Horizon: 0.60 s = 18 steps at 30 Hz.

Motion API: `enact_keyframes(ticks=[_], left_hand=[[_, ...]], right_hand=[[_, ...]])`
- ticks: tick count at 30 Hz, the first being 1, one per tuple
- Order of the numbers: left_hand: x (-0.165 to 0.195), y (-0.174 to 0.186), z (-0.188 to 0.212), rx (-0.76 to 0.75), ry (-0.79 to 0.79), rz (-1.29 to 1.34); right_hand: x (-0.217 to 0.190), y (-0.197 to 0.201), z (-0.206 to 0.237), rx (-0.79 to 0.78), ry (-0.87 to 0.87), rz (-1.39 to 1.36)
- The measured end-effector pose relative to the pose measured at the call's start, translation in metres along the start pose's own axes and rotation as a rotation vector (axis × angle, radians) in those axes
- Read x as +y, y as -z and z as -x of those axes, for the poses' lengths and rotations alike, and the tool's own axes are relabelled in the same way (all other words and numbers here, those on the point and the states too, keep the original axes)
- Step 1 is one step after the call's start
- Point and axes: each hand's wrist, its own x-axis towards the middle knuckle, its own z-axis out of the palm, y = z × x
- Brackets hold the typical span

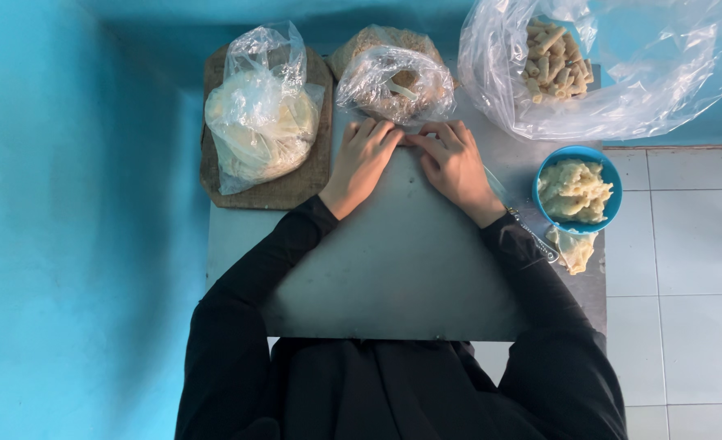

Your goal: The person takes triangular pieces of dough from a plastic-wrapped dough ball and places them one at a time in overlapping rows on a metal table, building up a woven diamond-shaped lattice pattern. Near the end, the person uses a spoon to scoop filling from a blue bowl and places it onto the dough pieces.

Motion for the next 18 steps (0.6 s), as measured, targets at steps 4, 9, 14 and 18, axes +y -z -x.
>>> enact_keyframes(ticks=[4, 9, 14, 18], left_hand=[[0.009, 0.014, 0.006, 0.131, 0.04, 0.18], [0.034, 0.038, 0.027, 0.183, 0.068, 0.345], [0.052, 0.049, 0.056, 0.143, -0.027, 0.403], [0.056, 0.05, 0.074, 0.06, -0.037, 0.493]], right_hand=[[0.001, -0.002, -0.003, 0.021, 0.003, 0.016], [0.0, -0.005, -0.011, 0.033, -0.026, -0.004], [-0.008, 0.001, -0.003, 0.077, -0.007, 0.017], [-0.025, 0.024, 0.017, -0.208, -0.376, -0.231]])
